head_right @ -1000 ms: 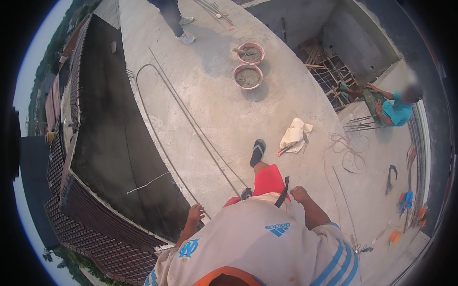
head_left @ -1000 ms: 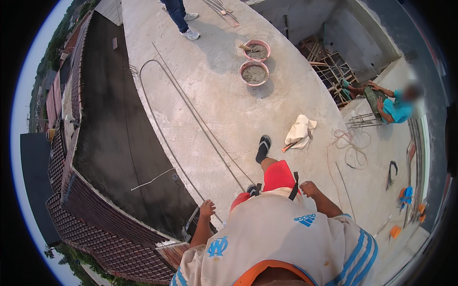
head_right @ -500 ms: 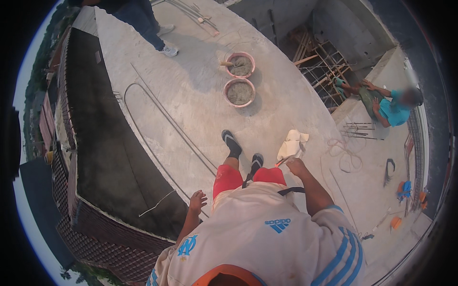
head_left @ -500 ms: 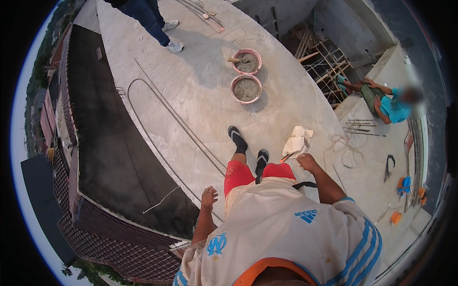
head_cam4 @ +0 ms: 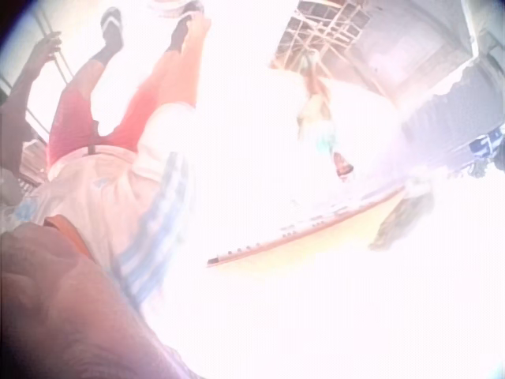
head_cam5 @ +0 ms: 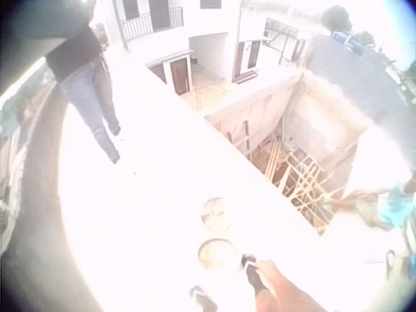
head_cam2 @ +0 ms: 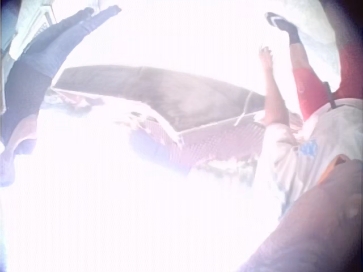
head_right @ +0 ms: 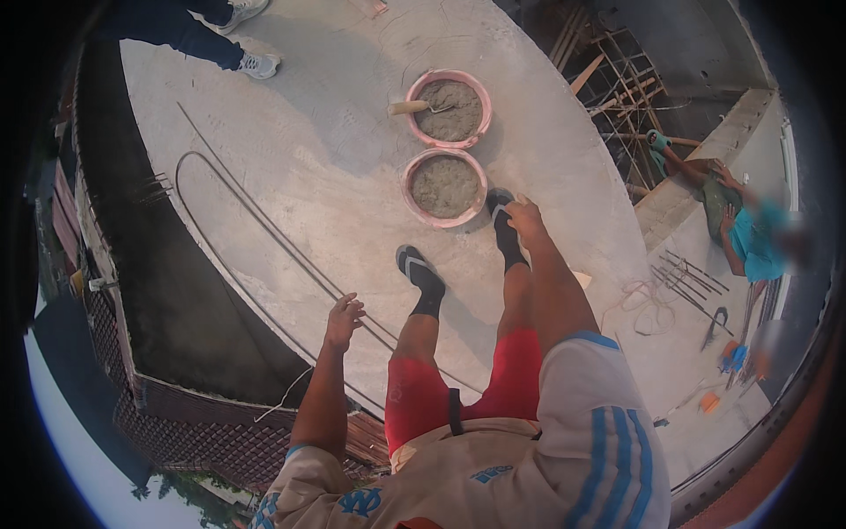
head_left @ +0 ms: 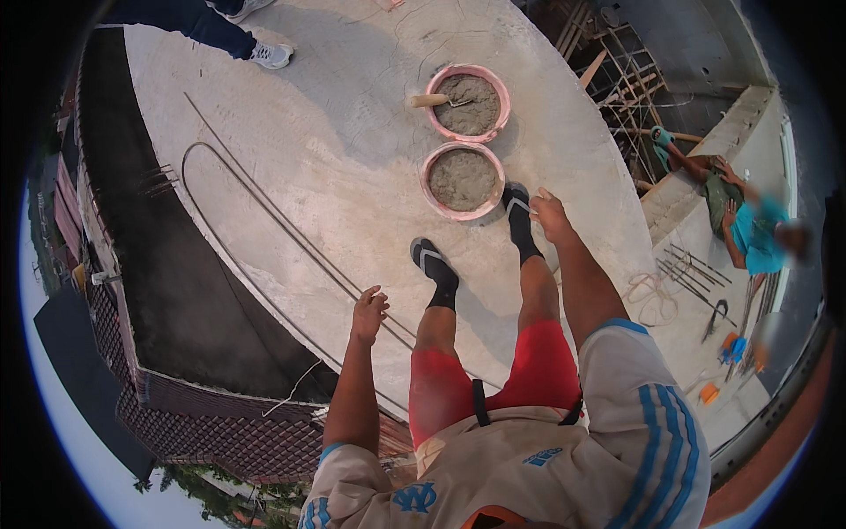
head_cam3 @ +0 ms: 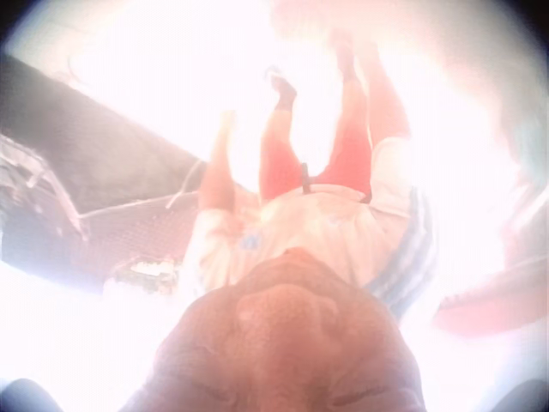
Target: The person uses an angle grinder to cut metal rebar rods on a rooftop, then carries two buckets of wet cement and applies the cement into a wall gap using a trowel. The person also plugs in the grinder and moves rebar pieces during the task.
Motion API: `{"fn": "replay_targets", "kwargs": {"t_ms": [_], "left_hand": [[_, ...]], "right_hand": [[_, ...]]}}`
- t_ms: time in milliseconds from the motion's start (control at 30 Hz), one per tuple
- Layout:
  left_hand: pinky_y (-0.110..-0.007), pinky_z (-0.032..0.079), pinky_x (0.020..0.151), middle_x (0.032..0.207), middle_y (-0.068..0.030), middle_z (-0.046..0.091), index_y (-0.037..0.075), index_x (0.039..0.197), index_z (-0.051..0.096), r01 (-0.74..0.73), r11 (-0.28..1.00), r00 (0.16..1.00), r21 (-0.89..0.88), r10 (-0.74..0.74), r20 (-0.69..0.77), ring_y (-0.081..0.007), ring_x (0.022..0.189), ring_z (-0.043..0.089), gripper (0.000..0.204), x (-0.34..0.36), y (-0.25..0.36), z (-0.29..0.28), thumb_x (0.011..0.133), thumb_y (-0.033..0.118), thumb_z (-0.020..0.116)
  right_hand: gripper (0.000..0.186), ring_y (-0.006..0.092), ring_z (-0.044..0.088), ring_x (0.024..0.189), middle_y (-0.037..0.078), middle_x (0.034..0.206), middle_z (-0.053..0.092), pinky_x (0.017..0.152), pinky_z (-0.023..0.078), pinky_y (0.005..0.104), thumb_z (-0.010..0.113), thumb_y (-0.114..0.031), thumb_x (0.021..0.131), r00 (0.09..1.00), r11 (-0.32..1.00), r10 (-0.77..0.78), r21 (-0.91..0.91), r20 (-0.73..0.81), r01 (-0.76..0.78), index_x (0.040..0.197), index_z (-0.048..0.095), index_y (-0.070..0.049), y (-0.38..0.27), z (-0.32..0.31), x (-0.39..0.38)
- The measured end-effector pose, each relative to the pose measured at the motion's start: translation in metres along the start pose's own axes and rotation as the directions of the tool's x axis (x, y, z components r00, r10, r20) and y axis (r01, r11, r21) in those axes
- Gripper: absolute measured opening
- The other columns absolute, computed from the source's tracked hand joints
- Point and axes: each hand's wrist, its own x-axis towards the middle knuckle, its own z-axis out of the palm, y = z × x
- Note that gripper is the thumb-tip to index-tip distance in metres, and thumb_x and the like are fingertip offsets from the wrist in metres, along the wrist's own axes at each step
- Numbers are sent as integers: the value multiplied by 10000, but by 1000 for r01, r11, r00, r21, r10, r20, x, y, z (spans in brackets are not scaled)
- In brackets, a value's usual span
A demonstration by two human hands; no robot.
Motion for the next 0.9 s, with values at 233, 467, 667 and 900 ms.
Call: {"fn": "replay_targets", "kwargs": {"t_ms": [233,467,667,900], "left_hand": [[-333,476,827,1133,-169,614,-11,1375,439,-115,992,992,52,117,-44,-223,1003,596,559,212,100,92,904,262,566],[-351,432,985,1252,-294,558,-63,1408,368,-251,954,942,162,279,-185,-364,1164,561,692,322,124,170,853,272,612],[-370,481,815,990,-182,671,-32,1076,600,-289,929,928,231,331,-168,-316,904,637,397,288,172,204,855,296,633],[-368,415,625,624,-137,471,-39,698,493,-430,893,894,130,401,202,-192,610,445,418,185,125,220,864,326,608]], "right_hand": [[765,254,453,1230,137,1277,481,1006,403,391,588,-99,804,986,989,-112,87,-123,123,1457,231,74,-65,74,224],[282,170,536,979,51,985,559,909,415,363,596,-125,840,991,928,-56,359,-121,96,1100,573,-20,-74,100,249],[204,144,574,751,40,810,581,636,458,291,621,-193,850,943,960,-249,70,-222,270,948,621,-14,-131,70,244],[292,128,490,520,19,617,500,518,465,290,622,-310,909,952,969,-238,-25,191,248,820,592,-34,-193,115,227]]}}
